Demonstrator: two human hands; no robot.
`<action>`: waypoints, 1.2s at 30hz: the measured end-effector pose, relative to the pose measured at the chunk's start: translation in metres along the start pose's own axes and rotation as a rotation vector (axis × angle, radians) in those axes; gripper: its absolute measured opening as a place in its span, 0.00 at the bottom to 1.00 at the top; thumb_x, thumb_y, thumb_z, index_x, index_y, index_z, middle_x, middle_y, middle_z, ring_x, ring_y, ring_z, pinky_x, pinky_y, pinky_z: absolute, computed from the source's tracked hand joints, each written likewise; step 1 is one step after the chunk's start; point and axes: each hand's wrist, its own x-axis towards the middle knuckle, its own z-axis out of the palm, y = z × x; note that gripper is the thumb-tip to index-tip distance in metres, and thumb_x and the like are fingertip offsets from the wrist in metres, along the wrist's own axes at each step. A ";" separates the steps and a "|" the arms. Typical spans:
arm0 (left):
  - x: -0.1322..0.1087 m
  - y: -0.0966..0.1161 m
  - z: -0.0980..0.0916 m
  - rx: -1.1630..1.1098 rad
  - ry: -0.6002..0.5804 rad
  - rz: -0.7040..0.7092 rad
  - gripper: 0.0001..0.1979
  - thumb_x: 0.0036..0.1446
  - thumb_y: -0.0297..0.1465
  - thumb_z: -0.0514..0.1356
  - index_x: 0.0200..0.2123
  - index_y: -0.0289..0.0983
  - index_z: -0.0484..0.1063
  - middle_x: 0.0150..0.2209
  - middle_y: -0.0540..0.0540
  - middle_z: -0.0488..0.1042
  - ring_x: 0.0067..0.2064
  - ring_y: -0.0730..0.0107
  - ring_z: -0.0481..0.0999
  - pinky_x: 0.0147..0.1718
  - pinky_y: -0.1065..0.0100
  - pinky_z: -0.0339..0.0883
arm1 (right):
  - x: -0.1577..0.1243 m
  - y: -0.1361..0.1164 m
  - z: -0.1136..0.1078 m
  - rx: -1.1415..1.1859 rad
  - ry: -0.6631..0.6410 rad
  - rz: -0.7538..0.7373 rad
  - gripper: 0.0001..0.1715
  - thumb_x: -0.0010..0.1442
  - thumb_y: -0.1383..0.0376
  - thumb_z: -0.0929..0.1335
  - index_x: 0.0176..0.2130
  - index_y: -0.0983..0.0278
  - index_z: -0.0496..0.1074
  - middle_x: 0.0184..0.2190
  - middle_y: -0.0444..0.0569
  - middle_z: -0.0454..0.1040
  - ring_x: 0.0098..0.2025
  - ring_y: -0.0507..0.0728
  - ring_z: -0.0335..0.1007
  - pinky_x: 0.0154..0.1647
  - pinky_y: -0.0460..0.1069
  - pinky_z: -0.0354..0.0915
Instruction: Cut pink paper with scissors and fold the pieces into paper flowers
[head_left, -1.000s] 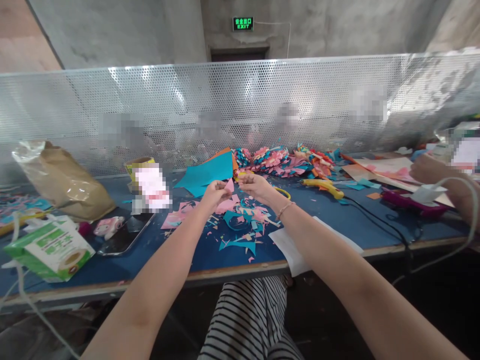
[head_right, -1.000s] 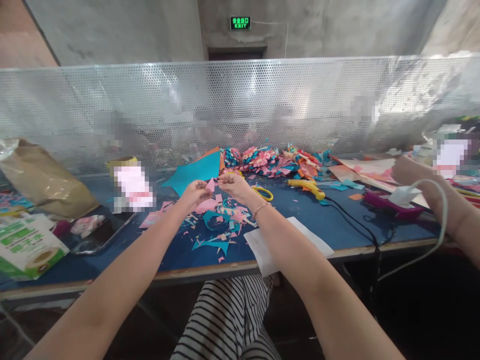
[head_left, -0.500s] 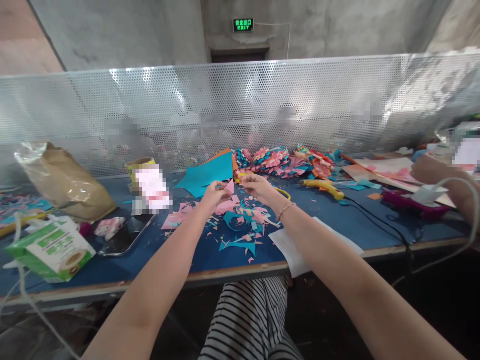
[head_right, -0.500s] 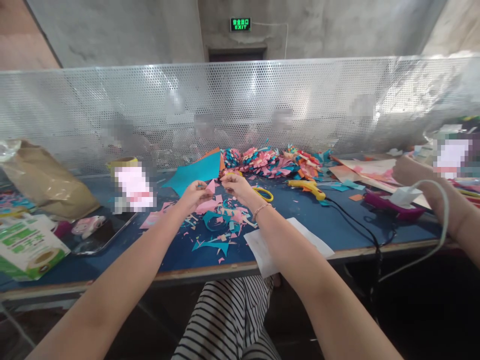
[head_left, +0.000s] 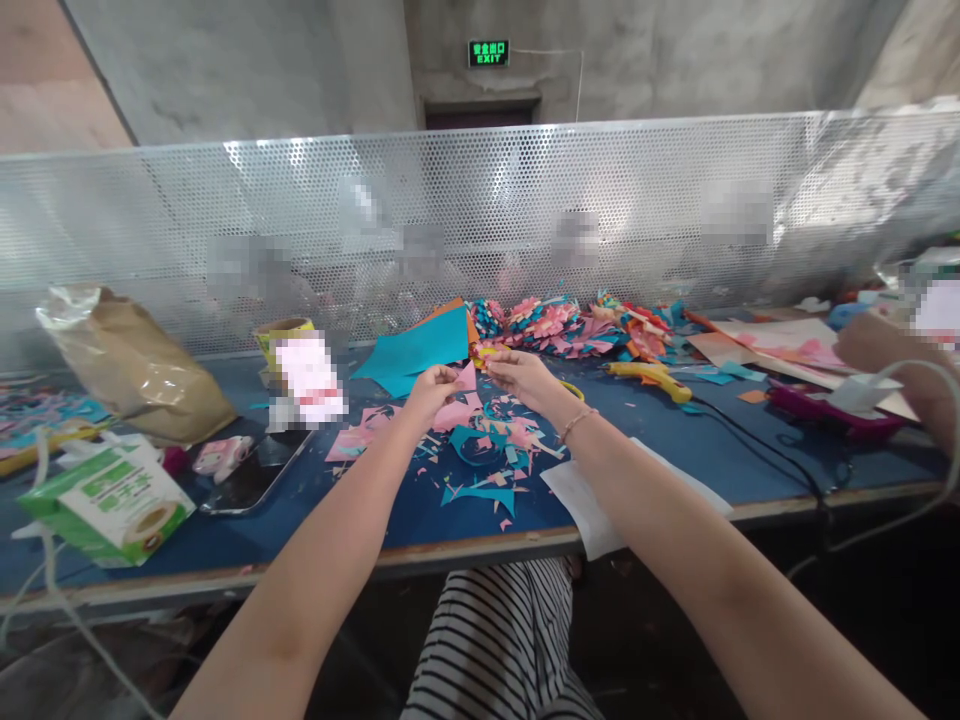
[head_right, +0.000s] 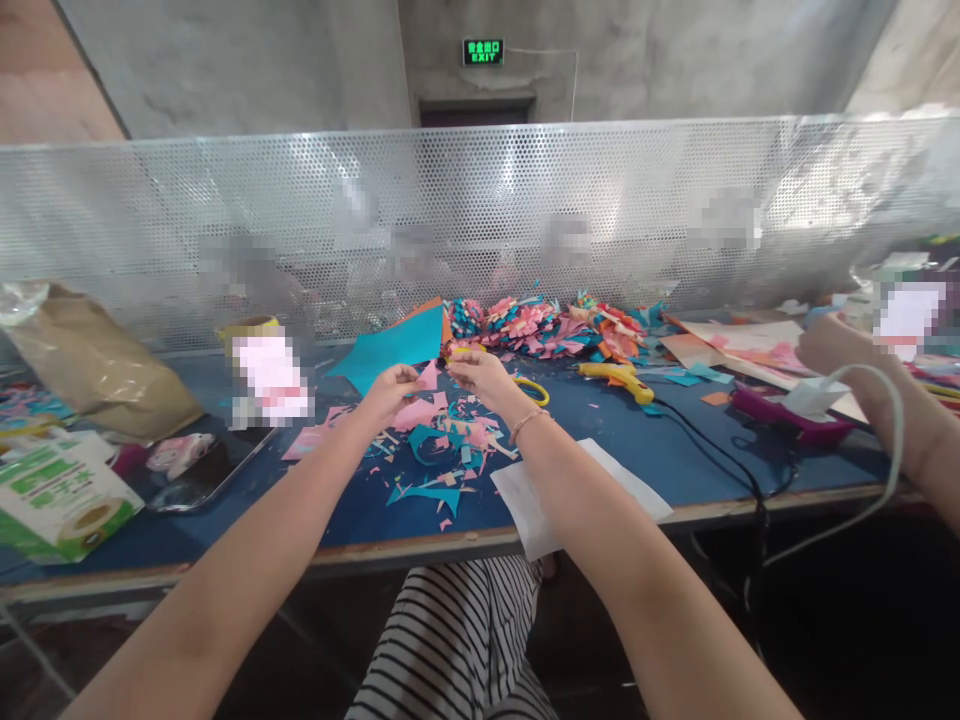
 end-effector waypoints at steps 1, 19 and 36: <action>0.000 0.000 0.000 -0.004 -0.008 -0.002 0.15 0.29 0.27 0.67 0.21 0.35 0.63 0.21 0.53 0.65 0.24 0.77 0.66 0.22 0.74 0.57 | 0.000 0.000 0.000 -0.002 -0.008 0.004 0.12 0.39 0.70 0.74 0.28 0.65 0.69 0.25 0.42 0.71 0.28 0.47 0.67 0.32 0.44 0.63; -0.011 0.011 0.005 -0.014 -0.013 -0.043 0.16 0.29 0.27 0.68 0.22 0.35 0.63 0.21 0.53 0.64 0.24 0.77 0.66 0.24 0.73 0.58 | -0.004 -0.004 0.004 -0.041 -0.083 -0.020 0.16 0.43 0.70 0.72 0.32 0.64 0.64 0.27 0.41 0.67 0.29 0.46 0.65 0.33 0.45 0.63; -0.010 0.008 0.003 -0.020 -0.045 -0.018 0.17 0.27 0.28 0.68 0.21 0.35 0.62 0.20 0.54 0.63 0.23 0.79 0.64 0.22 0.73 0.57 | -0.011 -0.009 0.008 -0.014 -0.142 -0.069 0.18 0.39 0.69 0.74 0.29 0.64 0.63 0.24 0.38 0.65 0.28 0.45 0.64 0.38 0.45 0.63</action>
